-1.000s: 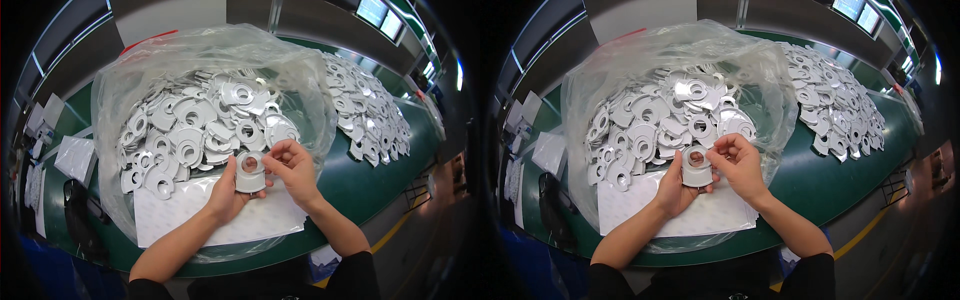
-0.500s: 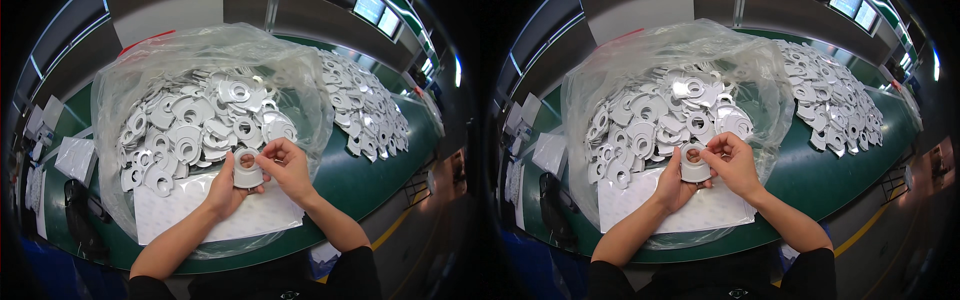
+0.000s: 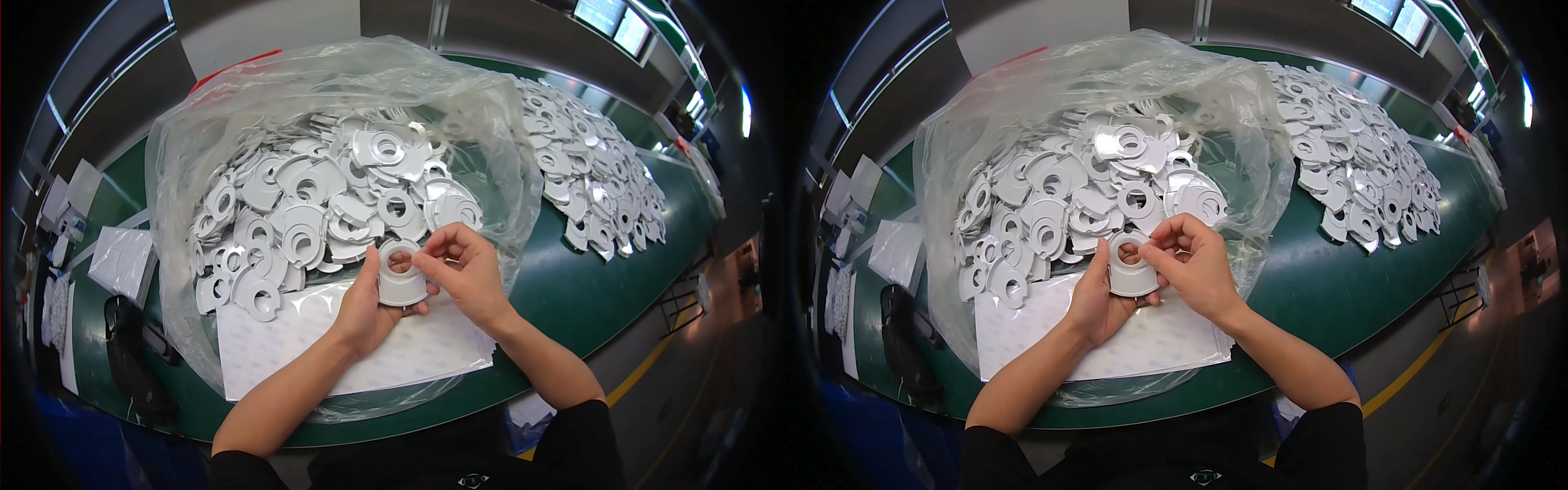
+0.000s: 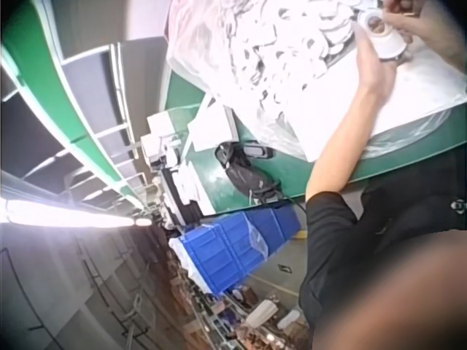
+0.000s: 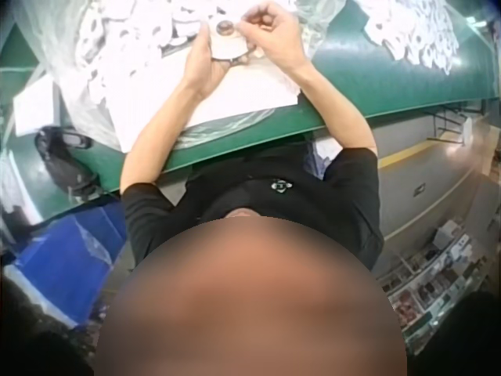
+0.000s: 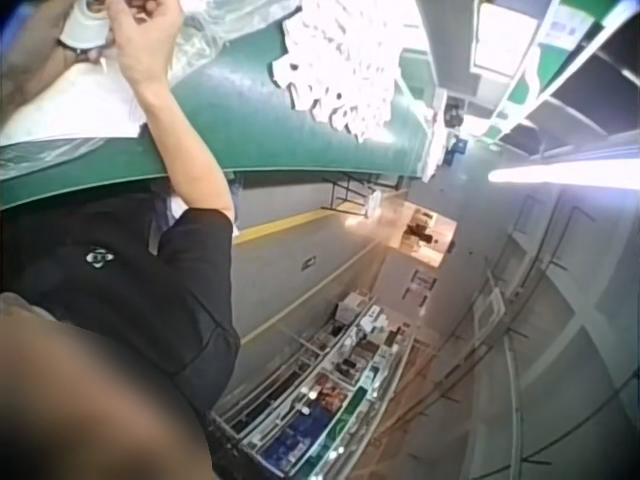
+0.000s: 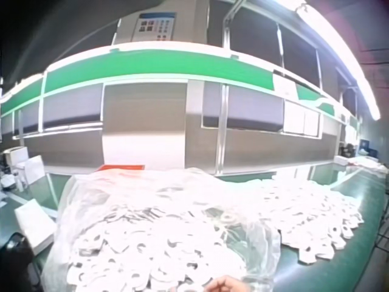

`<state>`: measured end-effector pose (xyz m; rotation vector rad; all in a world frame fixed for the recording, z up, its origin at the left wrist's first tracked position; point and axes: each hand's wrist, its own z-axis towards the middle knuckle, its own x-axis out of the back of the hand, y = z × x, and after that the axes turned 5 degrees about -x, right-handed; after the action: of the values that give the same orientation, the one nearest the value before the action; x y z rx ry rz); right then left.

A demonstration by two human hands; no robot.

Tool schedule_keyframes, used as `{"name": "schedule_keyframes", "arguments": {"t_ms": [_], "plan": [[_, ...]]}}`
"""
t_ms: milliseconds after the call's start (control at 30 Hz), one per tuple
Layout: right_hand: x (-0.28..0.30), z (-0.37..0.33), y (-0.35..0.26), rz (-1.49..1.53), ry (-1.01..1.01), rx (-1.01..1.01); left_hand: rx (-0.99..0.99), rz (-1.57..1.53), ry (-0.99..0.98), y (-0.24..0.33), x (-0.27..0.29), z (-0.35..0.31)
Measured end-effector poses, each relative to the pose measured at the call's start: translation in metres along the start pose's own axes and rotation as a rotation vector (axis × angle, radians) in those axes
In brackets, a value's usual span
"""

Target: Applying circular adhesive rings to white metal components on an assembly line.

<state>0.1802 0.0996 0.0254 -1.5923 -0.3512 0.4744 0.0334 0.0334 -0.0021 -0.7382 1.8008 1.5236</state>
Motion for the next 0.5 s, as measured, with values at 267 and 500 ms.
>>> {"name": "schedule_keyframes", "arguments": {"t_ms": [267, 500], "plan": [[-0.0003, -0.0003, -0.0006, -0.03, 0.004, 0.006, 0.004, -0.001, -0.007, 0.0, 0.0007, 0.0005], [-0.0028, -0.0028, -0.0017, -0.078, 0.02, 0.024, -0.011, -0.017, 0.002, -0.0006, -0.0003, -0.0007]]}}
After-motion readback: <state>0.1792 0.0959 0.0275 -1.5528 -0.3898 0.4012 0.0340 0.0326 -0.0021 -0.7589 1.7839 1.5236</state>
